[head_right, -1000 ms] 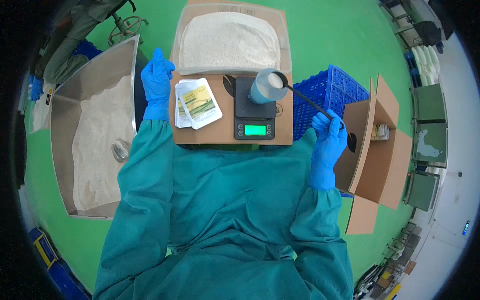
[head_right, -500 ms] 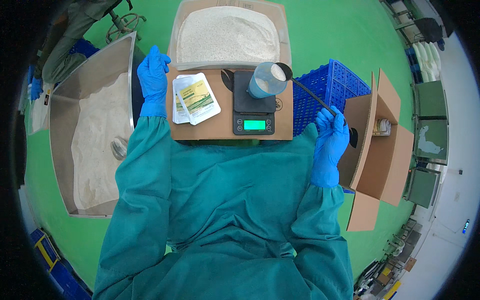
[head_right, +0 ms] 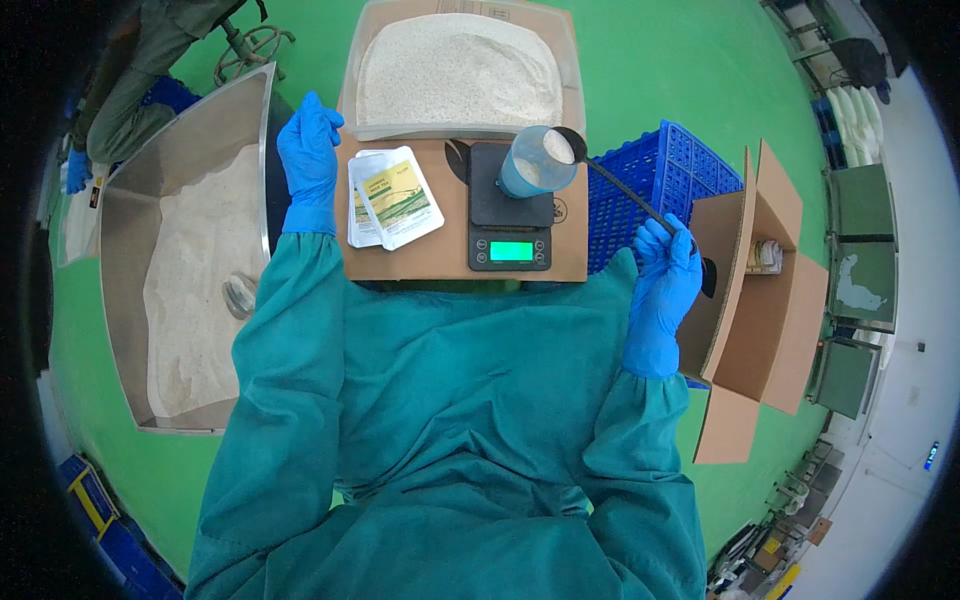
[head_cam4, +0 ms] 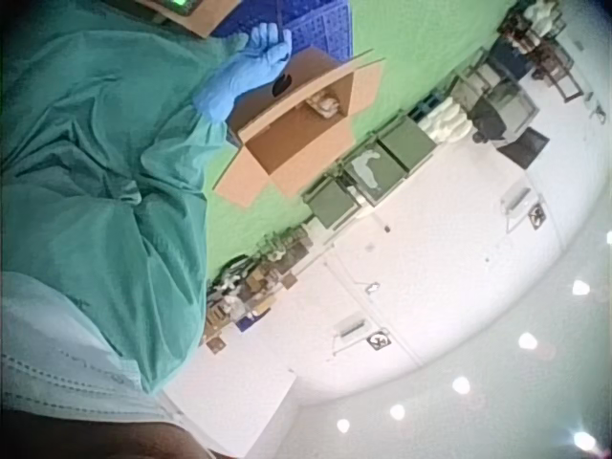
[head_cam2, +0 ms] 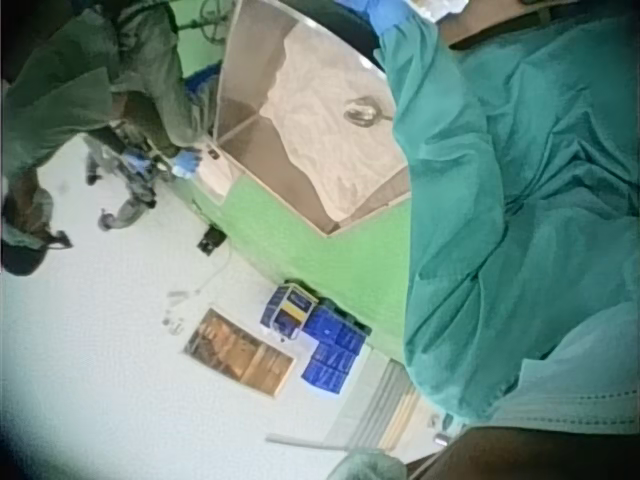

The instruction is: The person uses a spoon to transfer white powder from a container onto a digital scale, measures the amount in a cup, and then pours the measured powder into small silver packets which are placed into a cardboard box.

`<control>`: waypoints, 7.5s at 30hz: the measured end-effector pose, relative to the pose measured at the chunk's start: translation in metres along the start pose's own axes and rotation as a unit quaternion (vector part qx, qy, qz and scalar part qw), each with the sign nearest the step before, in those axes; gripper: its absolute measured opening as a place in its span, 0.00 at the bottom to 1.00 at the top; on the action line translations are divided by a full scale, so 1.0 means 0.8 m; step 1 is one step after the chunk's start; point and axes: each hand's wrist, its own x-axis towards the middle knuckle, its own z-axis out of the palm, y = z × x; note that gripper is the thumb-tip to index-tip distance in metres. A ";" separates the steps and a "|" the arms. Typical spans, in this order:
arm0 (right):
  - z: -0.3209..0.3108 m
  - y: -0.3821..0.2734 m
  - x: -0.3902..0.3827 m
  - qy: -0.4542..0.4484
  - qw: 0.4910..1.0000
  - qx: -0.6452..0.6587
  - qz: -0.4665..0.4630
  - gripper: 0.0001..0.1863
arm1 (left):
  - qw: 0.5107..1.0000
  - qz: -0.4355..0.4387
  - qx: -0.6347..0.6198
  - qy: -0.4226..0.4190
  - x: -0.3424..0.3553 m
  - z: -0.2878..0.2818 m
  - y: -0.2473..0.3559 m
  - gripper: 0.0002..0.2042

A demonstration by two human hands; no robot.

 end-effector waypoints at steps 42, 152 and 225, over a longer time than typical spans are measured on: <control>-0.002 0.002 0.001 0.021 1.000 0.000 0.014 0.19 | 1.000 -0.015 0.000 -0.005 0.000 0.000 0.000 0.23; 0.019 -0.028 0.013 -0.003 0.992 -0.126 -0.012 0.15 | 1.000 -0.016 0.022 0.006 0.000 0.000 0.002 0.28; 0.020 -0.027 0.009 -0.025 0.993 -0.107 -0.038 0.16 | 1.000 -0.003 0.017 0.009 0.001 0.000 0.001 0.27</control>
